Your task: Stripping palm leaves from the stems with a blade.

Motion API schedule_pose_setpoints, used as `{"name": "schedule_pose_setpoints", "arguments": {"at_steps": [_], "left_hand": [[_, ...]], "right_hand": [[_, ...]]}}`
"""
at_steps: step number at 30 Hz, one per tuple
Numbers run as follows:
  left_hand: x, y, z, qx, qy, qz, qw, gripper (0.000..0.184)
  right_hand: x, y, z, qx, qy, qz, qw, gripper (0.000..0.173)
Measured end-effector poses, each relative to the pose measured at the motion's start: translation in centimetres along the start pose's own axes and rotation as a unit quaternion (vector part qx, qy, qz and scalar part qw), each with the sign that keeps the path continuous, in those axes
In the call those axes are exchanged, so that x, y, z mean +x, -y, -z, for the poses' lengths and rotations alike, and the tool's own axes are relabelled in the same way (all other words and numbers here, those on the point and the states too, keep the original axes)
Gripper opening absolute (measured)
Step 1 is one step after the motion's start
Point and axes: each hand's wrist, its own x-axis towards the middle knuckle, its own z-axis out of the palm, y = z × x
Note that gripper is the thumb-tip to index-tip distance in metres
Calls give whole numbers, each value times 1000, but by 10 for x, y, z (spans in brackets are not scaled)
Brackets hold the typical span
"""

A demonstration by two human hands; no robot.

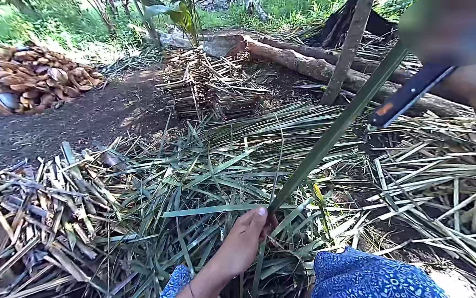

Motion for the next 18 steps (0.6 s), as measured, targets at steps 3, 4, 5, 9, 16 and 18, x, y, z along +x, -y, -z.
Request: {"name": "schedule_pose_setpoints", "arguments": {"at_steps": [3, 4, 5, 9, 16, 18], "left_hand": [[1, -9, -1, -60, -65, -3, 996, 49], [2, -12, 0, -62, -74, -3, 995, 45], [3, -15, 2, -62, -76, 0, 995, 41], [6, -20, 0, -85, -77, 22, 993, 28], [9, -10, -1, 157, -175, -98, 967, 28], [9, -11, 3, 262, -196, -107, 939, 28]], "right_hand": [[-67, -14, -1, -150, 29, -134, 979, 37], [-96, -24, 1, -168, 51, -185, 967, 37], [-123, -36, 8, -171, 75, -236, 954, 39], [-194, -74, 36, -118, 103, -332, 930, 48], [-223, -80, 35, -63, 115, -376, 917, 52], [-221, -77, 22, -95, 189, -334, 919, 66]]}}
